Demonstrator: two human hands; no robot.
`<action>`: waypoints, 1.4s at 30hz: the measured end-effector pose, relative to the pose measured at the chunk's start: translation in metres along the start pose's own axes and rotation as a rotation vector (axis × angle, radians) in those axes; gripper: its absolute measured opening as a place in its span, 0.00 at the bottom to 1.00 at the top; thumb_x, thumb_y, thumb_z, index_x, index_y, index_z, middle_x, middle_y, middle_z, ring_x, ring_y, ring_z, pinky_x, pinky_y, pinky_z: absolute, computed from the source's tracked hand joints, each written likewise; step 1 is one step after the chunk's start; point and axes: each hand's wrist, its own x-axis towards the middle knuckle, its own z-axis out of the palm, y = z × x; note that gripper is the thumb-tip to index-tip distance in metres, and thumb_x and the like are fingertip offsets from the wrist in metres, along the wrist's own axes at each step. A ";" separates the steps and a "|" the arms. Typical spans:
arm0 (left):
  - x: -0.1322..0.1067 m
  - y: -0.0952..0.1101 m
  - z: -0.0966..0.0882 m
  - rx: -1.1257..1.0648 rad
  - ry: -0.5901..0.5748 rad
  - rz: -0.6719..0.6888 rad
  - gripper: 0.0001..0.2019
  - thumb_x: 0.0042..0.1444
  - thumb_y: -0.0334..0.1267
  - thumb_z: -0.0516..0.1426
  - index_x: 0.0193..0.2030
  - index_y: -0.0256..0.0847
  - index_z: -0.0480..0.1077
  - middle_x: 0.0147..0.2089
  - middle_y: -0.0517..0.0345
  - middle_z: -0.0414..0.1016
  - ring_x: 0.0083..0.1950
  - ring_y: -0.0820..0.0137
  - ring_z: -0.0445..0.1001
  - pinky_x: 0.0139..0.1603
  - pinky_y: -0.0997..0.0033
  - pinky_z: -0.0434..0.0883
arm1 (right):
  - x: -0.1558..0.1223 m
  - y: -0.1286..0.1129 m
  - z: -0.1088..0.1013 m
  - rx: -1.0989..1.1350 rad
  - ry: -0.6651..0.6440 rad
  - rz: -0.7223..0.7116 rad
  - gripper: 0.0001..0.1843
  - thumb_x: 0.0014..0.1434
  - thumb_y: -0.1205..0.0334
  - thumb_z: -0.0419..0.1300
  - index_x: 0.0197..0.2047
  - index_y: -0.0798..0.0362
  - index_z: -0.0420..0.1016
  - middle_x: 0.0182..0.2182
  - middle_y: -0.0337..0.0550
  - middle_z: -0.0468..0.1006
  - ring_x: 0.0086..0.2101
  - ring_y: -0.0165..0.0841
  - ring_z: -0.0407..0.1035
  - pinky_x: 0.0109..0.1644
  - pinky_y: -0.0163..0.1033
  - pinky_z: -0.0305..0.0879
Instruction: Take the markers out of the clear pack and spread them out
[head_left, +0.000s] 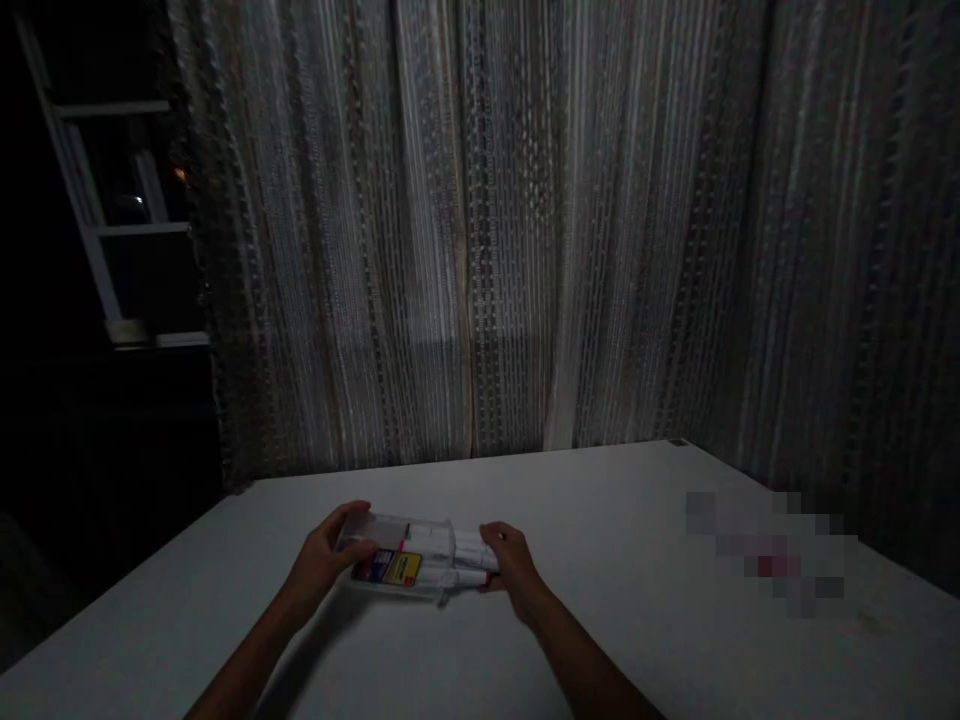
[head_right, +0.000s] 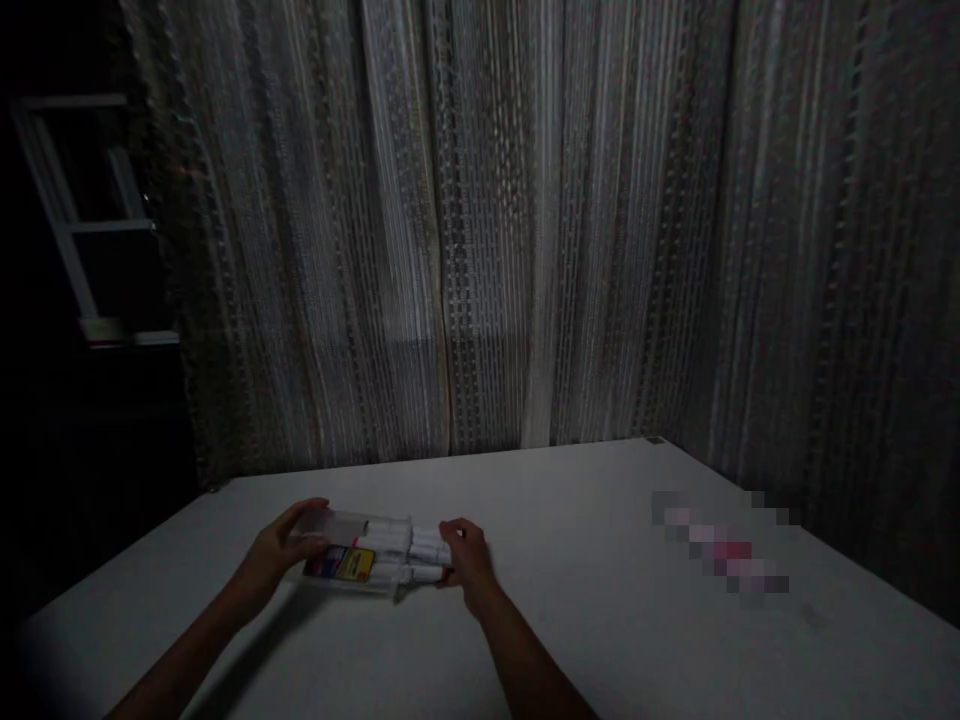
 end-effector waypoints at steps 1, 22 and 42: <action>-0.001 -0.006 0.000 -0.021 0.007 -0.019 0.29 0.33 0.45 0.67 0.45 0.38 0.67 0.40 0.53 0.74 0.41 0.59 0.75 0.39 0.65 0.73 | 0.001 0.001 -0.001 -0.081 0.020 -0.040 0.18 0.48 0.45 0.57 0.34 0.51 0.67 0.23 0.37 0.69 0.23 0.31 0.65 0.25 0.39 0.66; 0.000 -0.019 0.007 -0.105 -0.082 -0.005 0.26 0.33 0.40 0.67 0.42 0.40 0.67 0.37 0.58 0.74 0.39 0.63 0.74 0.38 0.69 0.72 | -0.029 -0.032 -0.003 -1.401 -0.314 -0.535 0.36 0.37 0.51 0.64 0.50 0.56 0.65 0.42 0.53 0.74 0.40 0.45 0.69 0.42 0.44 0.63; -0.021 -0.079 -0.063 -0.378 0.420 -0.257 0.27 0.38 0.33 0.66 0.47 0.44 0.65 0.33 0.60 0.75 0.28 0.70 0.76 0.27 0.73 0.74 | -0.037 -0.053 0.001 -1.734 -0.313 -0.330 0.32 0.33 0.61 0.66 0.46 0.58 0.70 0.41 0.57 0.77 0.41 0.46 0.72 0.42 0.44 0.67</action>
